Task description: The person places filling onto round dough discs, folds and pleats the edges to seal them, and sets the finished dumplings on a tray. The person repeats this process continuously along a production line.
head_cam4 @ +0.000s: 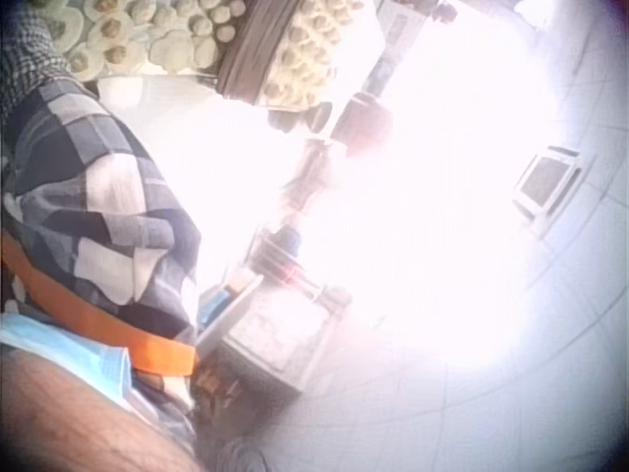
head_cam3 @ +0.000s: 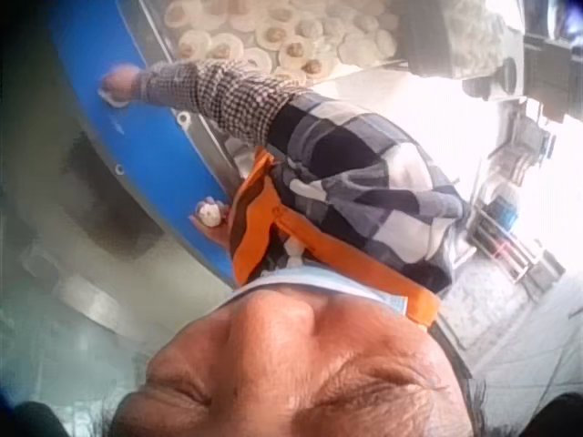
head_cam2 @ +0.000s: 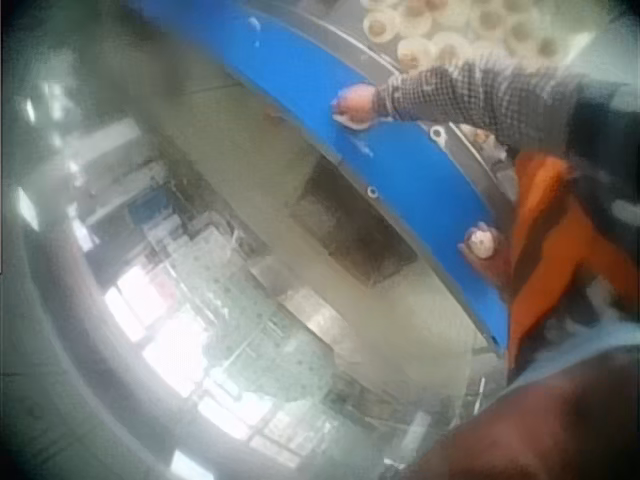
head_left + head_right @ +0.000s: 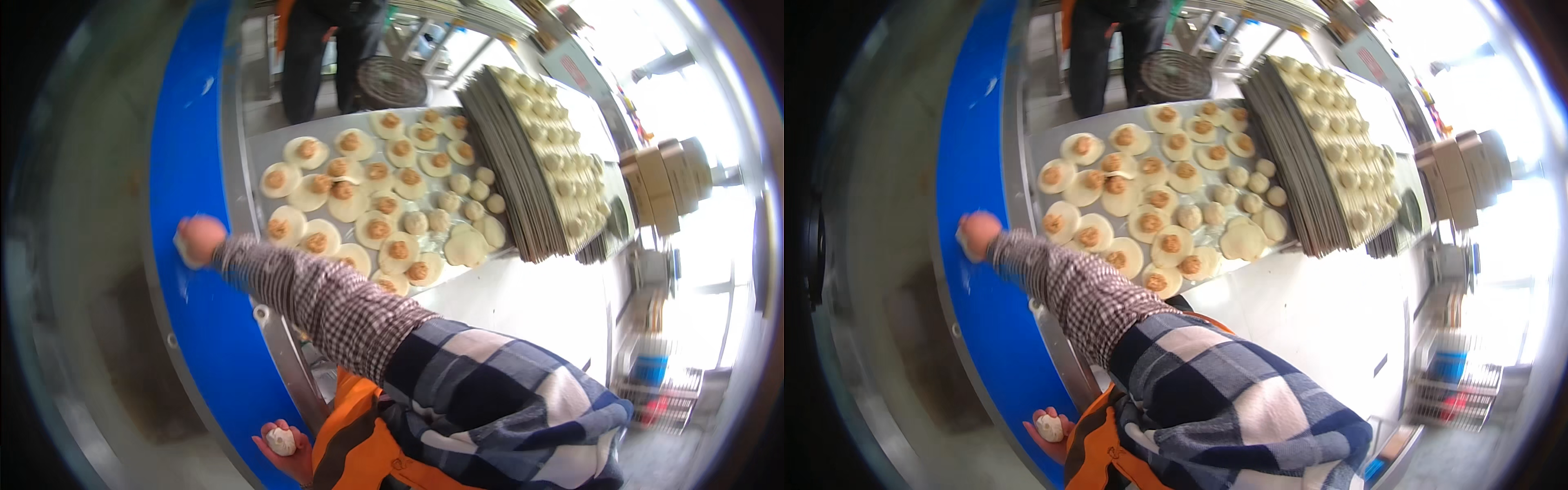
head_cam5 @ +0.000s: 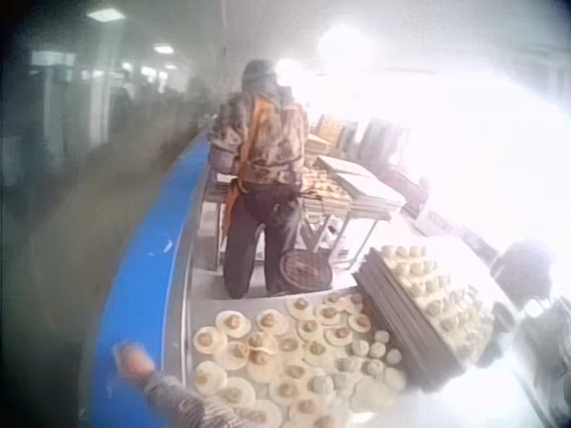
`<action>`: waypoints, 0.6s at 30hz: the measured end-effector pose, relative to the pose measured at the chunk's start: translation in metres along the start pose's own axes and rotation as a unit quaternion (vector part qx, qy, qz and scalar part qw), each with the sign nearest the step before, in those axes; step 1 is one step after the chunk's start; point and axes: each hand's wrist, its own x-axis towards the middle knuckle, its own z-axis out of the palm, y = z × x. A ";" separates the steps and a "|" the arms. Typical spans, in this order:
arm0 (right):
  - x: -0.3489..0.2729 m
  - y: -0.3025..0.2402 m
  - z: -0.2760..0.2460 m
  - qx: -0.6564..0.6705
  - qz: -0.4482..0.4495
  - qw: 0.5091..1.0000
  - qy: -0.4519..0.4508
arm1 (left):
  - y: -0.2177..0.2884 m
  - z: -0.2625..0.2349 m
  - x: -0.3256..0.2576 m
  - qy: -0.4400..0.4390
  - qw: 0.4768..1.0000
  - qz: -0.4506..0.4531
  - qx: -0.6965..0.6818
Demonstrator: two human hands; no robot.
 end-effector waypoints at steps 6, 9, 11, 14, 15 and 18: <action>-0.141 0.010 -0.080 0.345 0.039 0.937 0.026 | 0.005 0.049 -0.002 -0.084 0.993 -0.027 0.073; -0.234 0.082 -0.159 0.325 0.177 0.928 0.046 | -0.013 0.081 0.007 -0.161 0.980 -0.055 0.101; -0.303 0.132 -0.216 0.438 0.245 0.861 0.086 | -0.028 0.102 0.010 -0.271 0.952 -0.084 0.111; -0.388 0.194 -0.273 0.462 0.340 0.778 0.259 | -0.060 0.127 0.010 -0.230 0.952 -0.130 0.155; -0.413 0.211 -0.287 0.535 0.305 0.737 0.279 | -0.071 0.134 0.009 -0.225 0.948 -0.147 0.171; -0.454 0.250 -0.310 0.602 0.308 0.665 0.317 | -0.106 0.157 0.008 -0.285 0.914 -0.163 0.237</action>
